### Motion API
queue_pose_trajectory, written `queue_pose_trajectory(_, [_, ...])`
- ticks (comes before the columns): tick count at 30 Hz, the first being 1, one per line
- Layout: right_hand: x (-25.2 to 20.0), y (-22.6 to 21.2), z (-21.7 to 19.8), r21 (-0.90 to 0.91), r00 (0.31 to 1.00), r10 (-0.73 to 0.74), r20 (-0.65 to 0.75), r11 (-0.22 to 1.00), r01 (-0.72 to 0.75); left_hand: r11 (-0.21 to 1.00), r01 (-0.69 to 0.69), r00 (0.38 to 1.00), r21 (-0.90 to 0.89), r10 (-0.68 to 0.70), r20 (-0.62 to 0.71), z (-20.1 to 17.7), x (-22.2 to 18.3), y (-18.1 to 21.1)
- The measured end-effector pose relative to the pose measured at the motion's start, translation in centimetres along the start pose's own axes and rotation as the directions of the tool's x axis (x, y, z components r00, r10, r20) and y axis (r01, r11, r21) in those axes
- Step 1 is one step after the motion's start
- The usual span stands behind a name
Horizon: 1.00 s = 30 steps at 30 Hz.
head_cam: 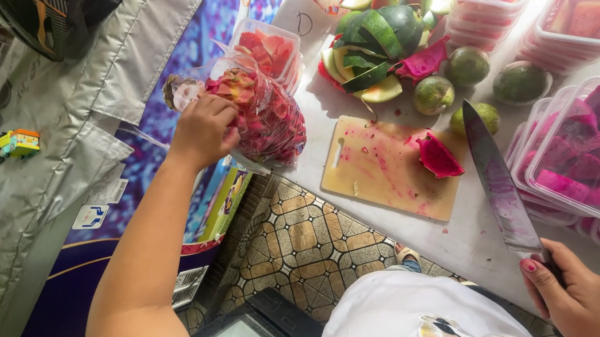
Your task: Slicing dragon fruit and watermelon and packing them into plastic containers
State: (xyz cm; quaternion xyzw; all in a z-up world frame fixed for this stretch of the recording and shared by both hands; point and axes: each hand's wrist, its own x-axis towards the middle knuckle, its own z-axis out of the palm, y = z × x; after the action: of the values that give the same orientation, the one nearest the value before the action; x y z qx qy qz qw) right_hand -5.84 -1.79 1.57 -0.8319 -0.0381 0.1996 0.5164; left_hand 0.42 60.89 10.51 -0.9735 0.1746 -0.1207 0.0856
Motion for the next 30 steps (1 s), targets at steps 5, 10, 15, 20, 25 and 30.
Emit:
queue_pose_trajectory(5, [0.2,0.6,0.0,0.054,1.000,-0.023,0.001,0.998,0.023,0.995,0.064,0.998,0.075,-0.063,-0.006,0.2,0.1,0.3])
queue_pose_trajectory(10, [0.7,2.2,-0.3,0.092,1.000,0.026,0.011,0.995,-0.027,0.979,0.204,0.979,-0.016,-0.204,0.003,-0.3,0.9,1.4])
queue_pose_trajectory(15, [0.6,1.3,-0.3,0.100,1.000,0.023,0.003,0.995,-0.023,0.992,0.000,0.926,-0.128,-0.048,-0.374,-1.9,3.6,4.2])
queue_pose_trajectory(20, [1.5,1.2,0.6,0.164,0.999,0.028,0.037,0.986,-0.034,0.828,-0.033,0.878,-0.559,-0.244,-0.413,3.6,7.3,13.8])
queue_pose_trajectory(25, [1.4,2.1,1.2,0.127,0.996,0.060,0.067,0.990,-0.068,0.208,0.550,0.804,-0.809,-0.396,0.445,13.0,11.6,25.4])
queue_pose_trajectory(30, [0.4,2.5,0.9,0.089,0.981,0.192,0.032,0.977,-0.194,0.092,0.801,0.550,-0.592,-0.505,0.665,29.7,16.7,31.6])
